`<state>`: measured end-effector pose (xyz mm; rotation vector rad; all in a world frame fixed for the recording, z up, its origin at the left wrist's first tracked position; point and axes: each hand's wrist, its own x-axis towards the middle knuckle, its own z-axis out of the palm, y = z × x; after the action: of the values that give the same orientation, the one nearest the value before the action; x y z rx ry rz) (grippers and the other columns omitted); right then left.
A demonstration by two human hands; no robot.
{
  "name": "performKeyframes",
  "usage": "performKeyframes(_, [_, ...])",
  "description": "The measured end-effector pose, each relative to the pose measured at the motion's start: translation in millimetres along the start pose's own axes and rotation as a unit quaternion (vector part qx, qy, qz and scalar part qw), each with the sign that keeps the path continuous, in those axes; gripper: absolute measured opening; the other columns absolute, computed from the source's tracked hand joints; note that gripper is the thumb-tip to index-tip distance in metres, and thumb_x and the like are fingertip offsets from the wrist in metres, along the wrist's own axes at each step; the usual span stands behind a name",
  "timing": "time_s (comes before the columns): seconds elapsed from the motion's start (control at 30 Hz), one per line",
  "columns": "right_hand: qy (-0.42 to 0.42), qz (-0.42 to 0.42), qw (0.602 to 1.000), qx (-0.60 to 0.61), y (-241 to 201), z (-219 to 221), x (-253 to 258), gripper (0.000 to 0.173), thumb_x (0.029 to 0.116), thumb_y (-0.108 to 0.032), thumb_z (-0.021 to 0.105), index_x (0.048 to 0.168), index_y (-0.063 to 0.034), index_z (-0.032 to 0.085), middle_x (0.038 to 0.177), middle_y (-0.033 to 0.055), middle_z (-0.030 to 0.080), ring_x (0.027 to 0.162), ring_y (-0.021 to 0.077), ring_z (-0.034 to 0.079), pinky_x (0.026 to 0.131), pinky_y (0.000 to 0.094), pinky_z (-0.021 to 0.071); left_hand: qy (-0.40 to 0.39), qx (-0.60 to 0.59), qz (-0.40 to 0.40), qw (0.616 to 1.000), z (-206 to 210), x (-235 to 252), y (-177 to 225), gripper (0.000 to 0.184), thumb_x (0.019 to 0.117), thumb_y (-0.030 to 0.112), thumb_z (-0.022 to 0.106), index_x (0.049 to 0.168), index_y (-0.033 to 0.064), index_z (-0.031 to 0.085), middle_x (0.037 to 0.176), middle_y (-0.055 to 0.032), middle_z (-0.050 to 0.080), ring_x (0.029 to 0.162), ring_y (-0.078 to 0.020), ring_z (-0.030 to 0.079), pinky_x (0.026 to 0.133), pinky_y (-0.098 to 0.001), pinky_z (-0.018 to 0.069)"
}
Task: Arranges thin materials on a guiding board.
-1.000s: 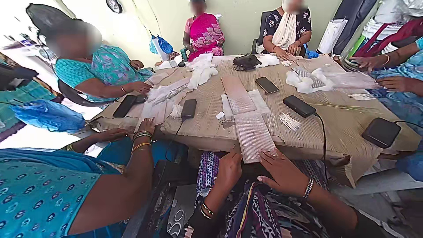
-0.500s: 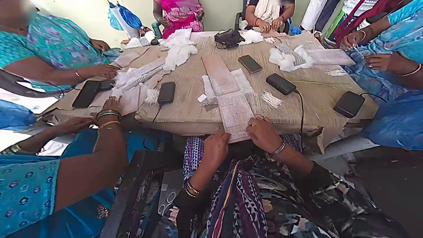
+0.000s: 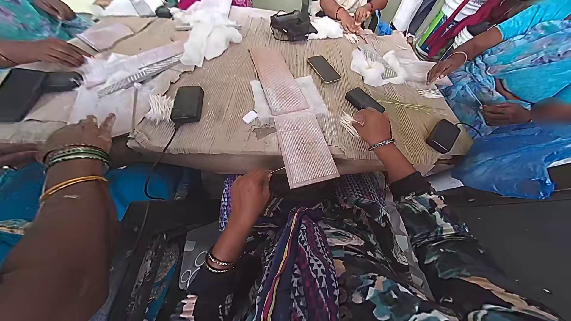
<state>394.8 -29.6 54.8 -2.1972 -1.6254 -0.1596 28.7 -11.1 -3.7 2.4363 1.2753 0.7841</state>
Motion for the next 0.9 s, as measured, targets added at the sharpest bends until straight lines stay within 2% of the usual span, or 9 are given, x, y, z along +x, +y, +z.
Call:
performKeyframes(0.13, [0.078, -0.035, 0.989, 0.123, -8.9, 12.4, 4.0, 0.018, 0.0985, -0.012, 0.064, 0.103, 0.0037, 0.071, 0.097, 0.0226, 0.066, 0.084, 0.0382, 0.062, 0.079, 0.0588, 0.046, -0.016, -0.015, -0.033, 0.999, -2.9, -4.3, -13.1, 0.021, 0.1001, 0.01, 0.059, 0.102, -0.0002, 0.077, 0.09, -0.02, 0.073, 0.085, -0.0393, 0.072, 0.077, -0.0604, 0.0551])
performKeyframes(0.33, [-0.05, -0.206, 0.976, 0.053, -82.2, 49.7, 21.3, 0.041, 0.0883, -0.028, 0.08, 0.122, -0.0054, 0.071, 0.119, 0.0191, 0.065, 0.106, 0.0408, 0.062, 0.082, 0.0618, 0.0474, -0.043, -0.036, -0.058, 0.997, -1.3, -4.6, -13.8, 0.023, 0.1021, 0.012, 0.057, 0.105, 0.0008, 0.077, 0.097, -0.0186, 0.075, 0.091, -0.0372, 0.073, 0.084, -0.0591, 0.055])
performKeyframes(0.43, [-0.1, -0.227, 0.969, -0.008, -112.7, 69.2, 49.2, 0.039, 0.093, -0.024, 0.073, 0.126, -0.005, 0.07, 0.122, 0.0187, 0.065, 0.109, 0.039, 0.062, 0.085, 0.0569, 0.0465, -0.028, -0.045, -0.057, 0.997, -2.9, -7.3, -16.8, 0.022, 0.1014, 0.011, 0.058, 0.103, -0.0002, 0.077, 0.096, -0.0189, 0.075, 0.091, -0.0366, 0.073, 0.084, -0.0581, 0.0556])
performKeyframes(0.53, [-0.155, -0.209, 0.965, -0.038, -124.1, 80.0, 69.4, 0.026, 0.0996, -0.016, 0.062, 0.119, -0.0014, 0.071, 0.119, 0.0197, 0.067, 0.112, 0.0386, 0.063, 0.091, 0.0561, 0.0457, -0.025, -0.048, -0.064, 0.996, -5.7, -10.4, -19.9, 0.022, 0.1011, 0.01, 0.058, 0.103, -0.0001, 0.077, 0.095, -0.0187, 0.075, 0.09, -0.0358, 0.073, 0.085, -0.0569, 0.056])
performKeyframes(0.67, [-0.161, -0.183, 0.97, 0.009, -122.3, 80.7, 59.4, 0.019, 0.099, -0.006, 0.057, 0.106, 0.0037, 0.072, 0.108, 0.0242, 0.069, 0.108, 0.0416, 0.065, 0.093, 0.0587, 0.0463, -0.025, -0.057, -0.077, 0.995, -5.3, -12.1, -22.5, 0.023, 0.1016, 0.01, 0.057, 0.104, -0.0003, 0.077, 0.096, -0.0186, 0.075, 0.09, -0.0364, 0.073, 0.084, -0.0577, 0.0549])
performKeyframes(0.73, [-0.144, -0.173, 0.968, 0.111, -111.6, 71.8, 32.4, 0.012, 0.0967, -0.004, 0.062, 0.099, 0.0027, 0.072, 0.096, 0.0217, 0.069, 0.092, 0.0381, 0.067, 0.083, 0.0573, 0.0517, -0.022, -0.064, -0.082, 0.994, -5.0, -12.0, -23.5, 0.023, 0.1019, 0.011, 0.057, 0.104, 0.0002, 0.077, 0.095, -0.018, 0.074, 0.089, -0.0352, 0.073, 0.084, -0.0568, 0.0552])
performKeyframes(0.8, [-0.213, -0.116, 0.936, 0.254, -102.6, 48.6, 8.0, 0.009, 0.0977, -0.005, 0.064, 0.099, 0.0, 0.072, 0.087, 0.0129, 0.068, 0.076, 0.0226, 0.064, 0.072, 0.0423, 0.0542, -0.019, -0.075, -0.088, 0.993, -4.8, -11.6, -25.3, 0.023, 0.1019, 0.011, 0.057, 0.105, 0.0008, 0.077, 0.097, -0.0174, 0.075, 0.089, -0.0341, 0.073, 0.083, -0.0562, 0.0556])
performKeyframes(0.87, [-0.288, -0.047, 0.854, 0.43, -95.7, 23.4, -8.8, 0.008, 0.094, 0.001, 0.063, 0.091, -0.0024, 0.07, 0.076, -0.0012, 0.064, 0.066, 0.0032, 0.057, 0.065, 0.0214, 0.0496, -0.02, -0.09, -0.095, 0.991, -3.9, -10.3, -25.2, 0.022, 0.1023, 0.011, 0.057, 0.107, 0.0014, 0.077, 0.1, -0.0171, 0.075, 0.091, -0.0339, 0.073, 0.084, -0.0571, 0.0554])
performKeyframes(0.9, [-0.311, -0.024, 0.808, 0.5, -89.0, 17.7, -12.3, 0.014, 0.0913, 0.004, 0.061, 0.087, -0.0059, 0.07, 0.073, -0.0067, 0.066, 0.064, -0.0015, 0.058, 0.064, 0.0171, 0.0502, -0.021, -0.1, -0.096, 0.99, -2.2, -9.5, -24.3, 0.022, 0.1026, 0.01, 0.057, 0.108, 0.0014, 0.077, 0.102, -0.0174, 0.075, 0.092, -0.0341, 0.073, 0.084, -0.0575, 0.0554])
